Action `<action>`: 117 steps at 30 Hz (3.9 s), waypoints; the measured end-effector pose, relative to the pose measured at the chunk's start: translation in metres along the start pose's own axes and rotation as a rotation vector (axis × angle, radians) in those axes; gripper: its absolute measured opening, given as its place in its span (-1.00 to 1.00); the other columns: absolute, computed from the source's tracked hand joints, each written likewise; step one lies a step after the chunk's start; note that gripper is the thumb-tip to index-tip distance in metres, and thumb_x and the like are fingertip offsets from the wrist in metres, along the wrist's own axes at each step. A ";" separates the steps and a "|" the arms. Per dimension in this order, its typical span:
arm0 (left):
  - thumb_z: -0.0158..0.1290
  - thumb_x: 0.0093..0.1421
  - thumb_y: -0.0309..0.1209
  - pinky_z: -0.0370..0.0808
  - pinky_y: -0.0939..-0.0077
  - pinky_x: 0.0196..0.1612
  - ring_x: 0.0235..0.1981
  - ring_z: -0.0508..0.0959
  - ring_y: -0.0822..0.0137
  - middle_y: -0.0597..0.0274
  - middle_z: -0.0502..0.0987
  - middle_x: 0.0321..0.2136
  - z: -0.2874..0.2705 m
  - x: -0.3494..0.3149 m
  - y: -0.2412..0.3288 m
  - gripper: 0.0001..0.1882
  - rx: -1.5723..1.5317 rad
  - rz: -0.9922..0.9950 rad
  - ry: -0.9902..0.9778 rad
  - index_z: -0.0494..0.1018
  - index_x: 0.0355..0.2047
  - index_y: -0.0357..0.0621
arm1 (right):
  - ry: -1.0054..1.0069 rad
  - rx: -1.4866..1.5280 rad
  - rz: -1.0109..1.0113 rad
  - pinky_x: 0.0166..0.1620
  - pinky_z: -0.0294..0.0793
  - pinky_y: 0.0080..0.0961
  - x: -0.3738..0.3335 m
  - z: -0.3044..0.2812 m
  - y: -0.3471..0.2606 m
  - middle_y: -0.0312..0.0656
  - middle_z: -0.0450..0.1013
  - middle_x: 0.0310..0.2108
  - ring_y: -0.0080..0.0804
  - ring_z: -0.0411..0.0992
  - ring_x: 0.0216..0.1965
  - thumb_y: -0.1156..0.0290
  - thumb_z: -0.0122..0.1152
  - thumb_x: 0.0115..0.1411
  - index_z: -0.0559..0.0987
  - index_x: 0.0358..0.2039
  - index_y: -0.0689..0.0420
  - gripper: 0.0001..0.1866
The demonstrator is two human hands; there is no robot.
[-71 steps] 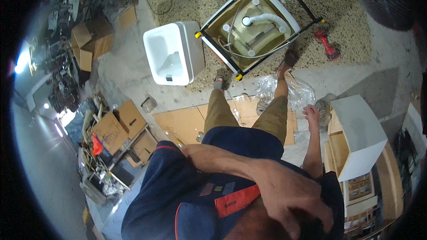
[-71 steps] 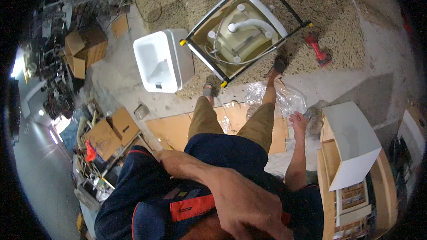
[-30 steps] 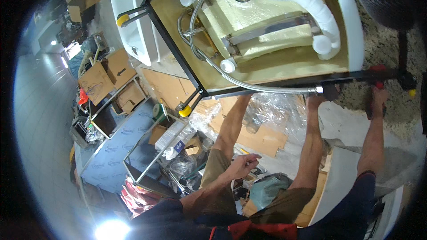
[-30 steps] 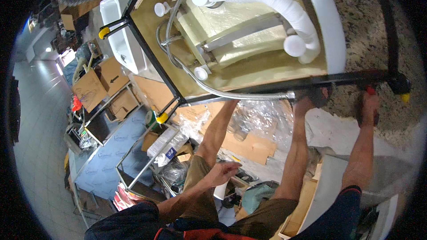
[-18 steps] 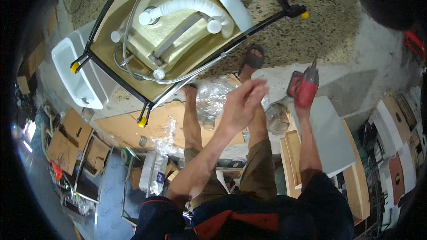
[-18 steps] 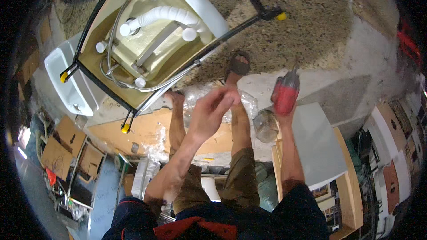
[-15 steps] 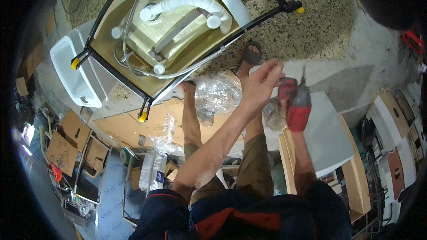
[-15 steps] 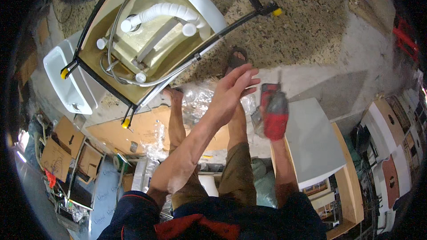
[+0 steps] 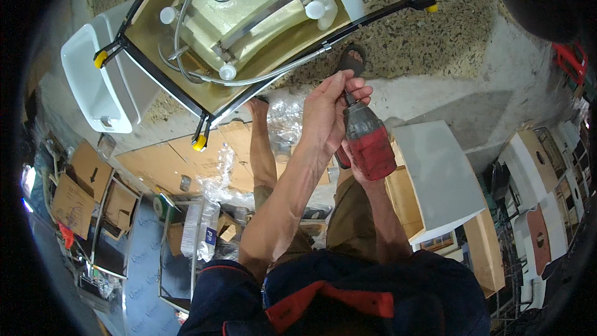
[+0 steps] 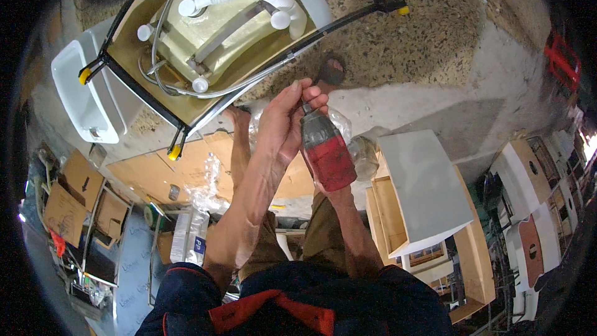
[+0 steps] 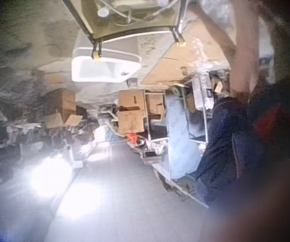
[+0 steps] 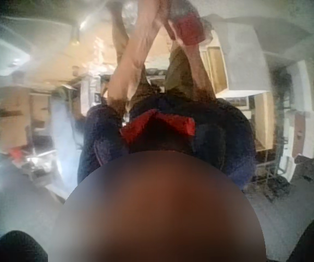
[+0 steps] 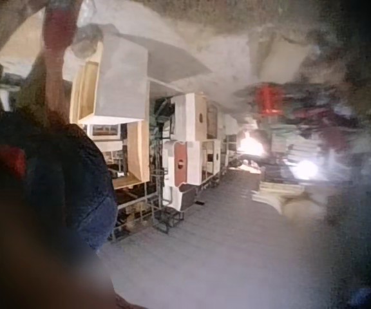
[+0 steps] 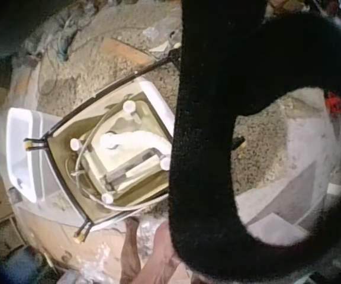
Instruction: The person uses a cordless drill to attach a metal frame to a white urinal. They position the frame, insert screws, and tighten them with the drill, then reposition the urinal and continue securing the frame.
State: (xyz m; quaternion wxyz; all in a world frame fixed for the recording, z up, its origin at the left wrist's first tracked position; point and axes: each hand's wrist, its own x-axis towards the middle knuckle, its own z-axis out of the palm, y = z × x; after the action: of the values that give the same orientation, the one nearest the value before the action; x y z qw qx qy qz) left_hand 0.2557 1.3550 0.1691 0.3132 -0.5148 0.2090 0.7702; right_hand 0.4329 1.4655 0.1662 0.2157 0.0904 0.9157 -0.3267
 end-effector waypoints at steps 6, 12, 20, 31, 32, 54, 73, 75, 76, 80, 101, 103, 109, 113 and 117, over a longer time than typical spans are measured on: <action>-0.06 0.42 -0.33 0.61 0.26 -0.13 -0.27 0.62 0.18 0.09 0.56 -0.31 -0.003 0.016 0.001 -0.75 -0.088 -0.023 -0.036 0.42 -0.07 -0.29 | 0.027 0.400 0.214 0.11 0.41 -0.05 0.012 0.001 0.000 -0.09 0.52 -0.06 -0.03 0.45 0.00 0.34 0.28 0.16 0.60 -0.01 -0.05 -0.65; -0.02 0.40 -0.31 0.61 0.24 -0.08 -0.26 0.59 0.22 0.14 0.56 -0.32 -0.005 0.021 -0.003 -0.74 -0.098 -0.018 -0.045 0.43 -0.09 -0.28 | -0.001 0.031 0.052 0.11 0.42 -0.06 0.021 -0.021 -0.006 -0.09 0.53 -0.07 -0.05 0.45 0.01 0.39 0.33 0.10 0.60 -0.04 0.01 -0.63; -0.03 0.40 -0.31 0.59 0.25 -0.05 -0.25 0.58 0.22 0.14 0.55 -0.30 -0.017 0.029 -0.006 -0.75 -0.137 -0.026 -0.071 0.44 -0.11 -0.27 | -0.040 0.245 0.150 0.13 0.40 -0.14 0.012 -0.001 0.023 -0.08 0.51 -0.02 -0.08 0.43 0.06 0.40 0.31 0.15 0.55 0.04 0.03 -0.59; -0.06 0.41 -0.29 0.58 0.24 -0.04 -0.23 0.57 0.23 0.15 0.54 -0.30 -0.019 0.039 -0.004 -0.73 -0.169 -0.045 -0.057 0.43 -0.10 -0.28 | 0.018 0.189 0.163 0.06 0.44 -0.21 0.036 -0.019 -0.002 -0.10 0.55 -0.11 -0.12 0.49 -0.03 0.33 0.33 0.17 0.56 0.02 0.03 -0.62; -0.07 0.41 -0.29 0.58 0.24 -0.04 -0.23 0.57 0.23 0.15 0.54 -0.30 -0.018 0.040 -0.004 -0.72 -0.165 -0.048 -0.059 0.43 -0.10 -0.28 | -0.010 0.190 0.175 0.05 0.45 -0.22 0.038 -0.020 -0.002 -0.10 0.55 -0.12 -0.13 0.50 -0.05 0.31 0.34 0.16 0.56 0.02 0.04 -0.60; -0.12 0.42 -0.33 0.57 0.11 0.00 -0.16 0.57 0.11 0.07 0.52 -0.27 0.022 0.075 -0.012 -0.73 -0.216 -0.099 -0.119 0.38 -0.05 -0.29 | 0.116 0.225 0.170 -0.08 0.51 -0.20 0.086 -0.049 0.008 -0.10 0.58 -0.21 -0.11 0.54 -0.16 0.28 0.41 0.13 0.60 -0.13 0.13 -0.67; -0.10 0.41 -0.36 0.58 0.10 -0.02 -0.15 0.58 0.09 0.04 0.52 -0.22 0.020 0.087 -0.010 -0.74 -0.244 -0.102 -0.085 0.40 -0.06 -0.32 | 0.146 0.236 0.145 -0.06 0.50 -0.16 0.102 -0.049 0.002 -0.10 0.57 -0.21 -0.06 0.53 -0.15 0.37 0.39 0.10 0.62 -0.15 0.11 -0.72; -0.11 0.41 -0.36 0.57 0.11 0.02 -0.11 0.58 0.07 0.01 0.53 -0.19 0.022 0.088 -0.009 -0.73 -0.239 -0.102 -0.076 0.39 -0.05 -0.33 | 0.169 0.096 0.011 -0.07 0.50 -0.15 0.106 -0.050 0.004 -0.08 0.57 -0.22 -0.03 0.53 -0.17 0.42 0.39 0.08 0.61 -0.17 0.14 -0.72; -0.12 0.42 -0.36 0.55 0.11 0.05 -0.08 0.57 0.05 -0.01 0.52 -0.17 0.023 0.088 -0.008 -0.73 -0.231 -0.099 -0.084 0.38 -0.04 -0.34 | 0.188 0.088 0.025 -0.07 0.50 -0.15 0.108 -0.049 0.004 -0.08 0.57 -0.22 -0.02 0.52 -0.17 0.43 0.38 0.07 0.61 -0.17 0.13 -0.71; -0.17 0.43 -0.40 0.49 0.12 0.14 0.00 0.54 0.00 -0.08 0.52 -0.10 0.028 0.094 -0.007 -0.73 -0.213 -0.075 -0.125 0.34 -0.01 -0.36 | 0.213 0.108 0.022 -0.09 0.49 -0.14 0.126 -0.052 0.008 -0.05 0.56 -0.23 0.02 0.51 -0.17 0.48 0.36 0.03 0.61 -0.17 0.14 -0.70; -0.04 0.25 -0.48 0.53 0.15 -0.13 -0.21 0.59 -0.05 -0.16 0.56 -0.21 0.033 0.093 0.019 -0.77 0.752 0.459 0.215 0.49 -0.17 -0.40 | 0.033 -0.034 0.042 -0.03 0.49 -0.26 0.176 -0.087 -0.006 -0.01 0.55 -0.15 -0.03 0.52 -0.08 0.55 0.30 0.04 0.59 -0.07 0.17 -0.62; 0.05 0.16 -0.48 0.53 0.13 -0.17 -0.28 0.59 -0.11 -0.22 0.57 -0.27 0.023 0.092 0.036 -0.75 1.154 0.862 0.292 0.50 -0.21 -0.44 | -0.028 -0.093 0.102 -0.03 0.49 -0.31 0.178 -0.091 -0.008 -0.02 0.55 -0.13 -0.07 0.52 -0.07 0.54 0.31 0.04 0.58 -0.04 0.16 -0.59; 0.23 0.02 -0.38 0.54 0.06 -0.18 -0.24 0.61 -0.20 -0.30 0.58 -0.41 0.007 0.145 0.068 -0.71 1.805 0.531 -0.072 0.53 -0.37 -0.44 | 0.018 0.093 0.239 -0.02 0.49 -0.24 0.176 -0.079 -0.003 -0.02 0.58 -0.19 0.00 0.52 -0.07 0.39 0.31 0.11 0.58 -0.09 0.13 -0.68; 0.32 -0.03 -0.34 0.53 0.10 -0.16 -0.22 0.61 -0.19 -0.29 0.59 -0.37 -0.005 0.157 0.063 -0.64 1.642 0.580 -0.019 0.54 -0.34 -0.40 | 0.065 0.207 0.293 -0.01 0.48 -0.26 0.173 -0.068 -0.004 -0.04 0.58 -0.16 -0.03 0.52 -0.05 0.38 0.30 0.12 0.57 -0.09 0.13 -0.68; 0.36 -0.04 -0.32 0.52 0.17 -0.12 -0.20 0.62 -0.15 -0.25 0.60 -0.32 -0.010 0.157 0.060 -0.57 1.586 0.572 0.013 0.53 -0.23 -0.37 | -0.013 0.153 0.423 -0.03 0.48 -0.26 0.175 -0.074 -0.013 -0.02 0.58 -0.20 -0.04 0.54 -0.08 0.38 0.29 0.12 0.57 -0.10 0.17 -0.68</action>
State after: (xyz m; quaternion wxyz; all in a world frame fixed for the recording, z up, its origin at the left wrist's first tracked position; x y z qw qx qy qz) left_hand 0.1779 1.3478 0.0200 0.3735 -0.0739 0.8123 0.4418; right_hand 0.2480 1.5075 0.1451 0.2780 0.2946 0.8474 -0.3434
